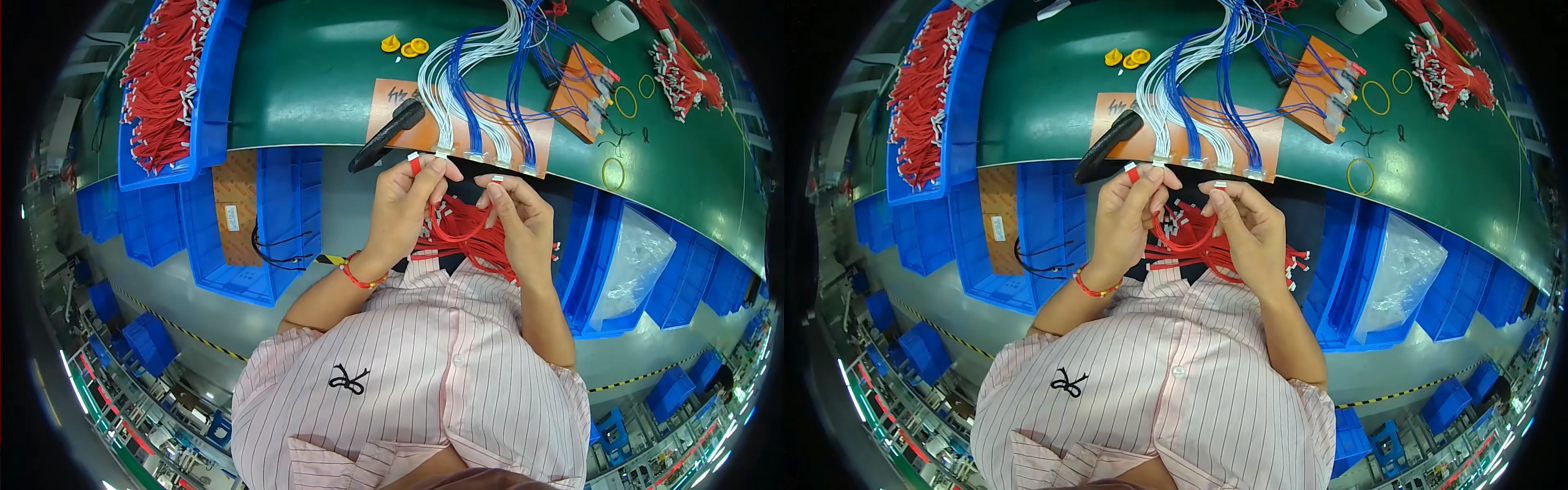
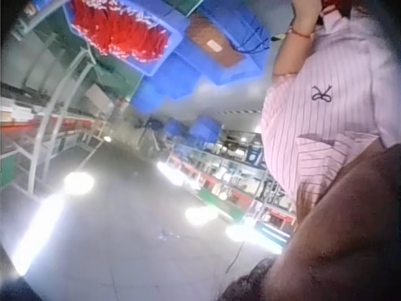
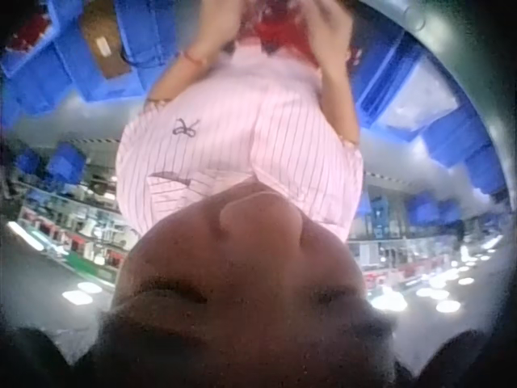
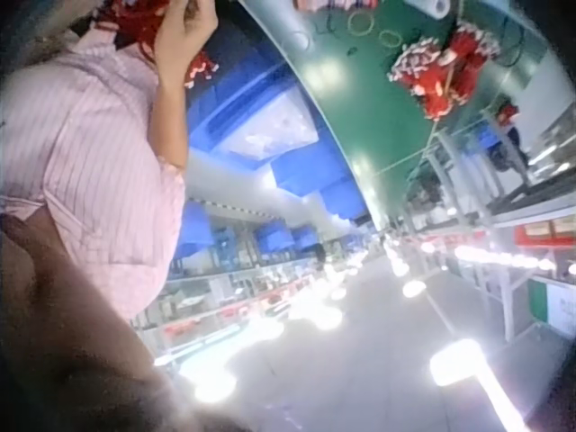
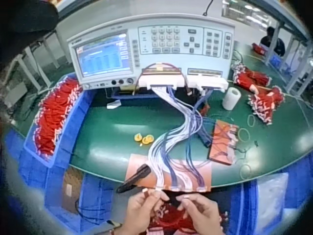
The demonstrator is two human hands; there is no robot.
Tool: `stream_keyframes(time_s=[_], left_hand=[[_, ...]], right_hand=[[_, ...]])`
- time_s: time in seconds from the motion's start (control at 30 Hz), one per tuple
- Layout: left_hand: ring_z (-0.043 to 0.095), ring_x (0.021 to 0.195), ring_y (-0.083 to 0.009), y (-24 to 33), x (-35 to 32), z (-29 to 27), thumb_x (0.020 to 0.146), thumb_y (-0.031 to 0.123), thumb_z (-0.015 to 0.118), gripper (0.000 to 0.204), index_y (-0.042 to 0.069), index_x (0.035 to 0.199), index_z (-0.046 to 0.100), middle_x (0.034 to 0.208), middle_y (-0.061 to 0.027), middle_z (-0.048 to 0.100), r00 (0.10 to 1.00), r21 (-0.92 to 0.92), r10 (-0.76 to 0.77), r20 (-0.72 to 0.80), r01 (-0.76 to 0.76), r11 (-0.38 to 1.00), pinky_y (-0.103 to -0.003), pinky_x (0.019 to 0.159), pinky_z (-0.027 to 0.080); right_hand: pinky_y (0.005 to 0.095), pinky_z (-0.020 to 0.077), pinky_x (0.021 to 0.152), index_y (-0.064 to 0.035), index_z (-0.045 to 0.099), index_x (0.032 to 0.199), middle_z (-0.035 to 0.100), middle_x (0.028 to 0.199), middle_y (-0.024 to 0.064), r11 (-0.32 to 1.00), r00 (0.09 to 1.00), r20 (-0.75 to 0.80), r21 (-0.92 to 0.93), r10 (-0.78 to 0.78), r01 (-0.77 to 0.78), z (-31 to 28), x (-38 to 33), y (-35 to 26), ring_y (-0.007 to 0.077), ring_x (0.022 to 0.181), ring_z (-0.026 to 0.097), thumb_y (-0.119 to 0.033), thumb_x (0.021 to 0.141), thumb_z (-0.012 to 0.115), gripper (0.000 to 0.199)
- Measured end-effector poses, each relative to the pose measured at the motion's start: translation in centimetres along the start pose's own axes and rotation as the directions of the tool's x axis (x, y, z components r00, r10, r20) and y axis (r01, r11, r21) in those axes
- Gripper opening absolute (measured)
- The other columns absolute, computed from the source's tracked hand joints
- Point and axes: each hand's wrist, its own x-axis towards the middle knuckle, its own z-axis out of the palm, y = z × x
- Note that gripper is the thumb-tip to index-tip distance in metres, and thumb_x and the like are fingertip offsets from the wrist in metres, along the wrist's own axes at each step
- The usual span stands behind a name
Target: Organizing and assembling bundles of red wires into connectors at a production workbench.
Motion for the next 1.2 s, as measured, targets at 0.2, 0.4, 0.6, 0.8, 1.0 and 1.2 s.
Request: stream_keyframes(time_s=[0.2,0.4,0.6,0.8,1.0,1.2], left_hand=[[0.027,0.051,0.0009,1.0,-0.3,0.1,0.103,0.026,0.046,0.036,-0.004,0.109,0.066,0.068,0.0047,0.046,0.995,-0.064,-0.088,0.05,0.091,0.994,-0.018,0.044,0.018],[0.026,0.052,-0.0019,1.1,-0.6,-1.4,0.106,0.027,0.037,0.044,-0.009,0.127,0.052,0.081,0.0,0.046,0.888,-0.553,-0.265,0.376,0.444,0.705,-0.017,0.041,0.022],[0.025,0.046,-0.001,0.0,-0.6,-2.2,0.105,0.022,0.046,0.033,-0.004,0.121,0.057,0.081,-0.0006,0.053,0.892,-0.655,-0.214,0.397,0.439,0.615,-0.019,0.039,0.02],[0.026,0.044,0.0015,0.5,-0.3,-1.0,0.1,0.019,0.056,0.025,-0.003,0.106,0.067,0.075,0.0014,0.056,0.983,-0.224,-0.142,0.114,0.164,0.961,-0.019,0.04,0.018],[0.029,0.046,0.0022,0.3,-0.2,-0.4,0.098,0.018,0.06,0.024,-0.003,0.102,0.069,0.072,0.0024,0.055,0.999,-0.061,-0.025,-0.045,0.022,0.998,-0.019,0.042,0.019],[0.037,0.051,-0.0002,-0.2,0.1,0.1,0.096,0.017,0.061,0.022,-0.003,0.101,0.07,0.071,0.0018,0.056,0.99,0.037,0.115,-0.087,-0.112,0.993,-0.018,0.046,0.025]], right_hand=[[0.0196,0.0463,0.065,0.0029,0.068,0.107,0.066,0.084,0.0035,0.949,0.983,-0.081,-0.286,-0.165,0.136,0.3,-0.1,0.3,0.0052,0.072,0.058,-0.01,0.097,0.062,0.018],[0.019,0.0446,0.064,0.0028,0.068,0.106,0.064,0.08,0.0022,0.97,0.993,-0.06,-0.227,-0.104,0.087,-0.2,0.0,0.1,0.0049,0.07,0.056,-0.009,0.097,0.06,0.016],[0.018,0.0409,0.06,0.0028,0.068,0.105,0.063,0.079,0.0016,0.994,0.995,-0.074,-0.089,-0.068,0.062,-0.3,-0.1,-0.4,0.0037,0.069,0.054,-0.011,0.098,0.06,0.018],[0.0185,0.0406,0.057,0.0027,0.068,0.104,0.064,0.08,0.003,0.897,0.962,-0.089,-0.393,-0.257,0.203,-0.5,0.0,0.5,0.004,0.066,0.055,-0.011,0.097,0.061,0.017],[0.0201,0.0406,0.05,0.0038,0.067,0.102,0.065,0.075,0.0067,0.986,0.986,0.148,0.137,0.076,-0.096,-1.2,-0.2,-1.6,0.0042,0.056,0.051,-0.006,0.095,0.059,0.014],[0.0278,0.0479,0.051,0.0087,0.057,0.11,0.057,0.086,0.015,0.593,0.867,0.442,0.77,-0.231,-0.235,-2.5,0.0,-0.1,0.0128,0.057,0.054,-0.01,0.094,0.054,0.025]])
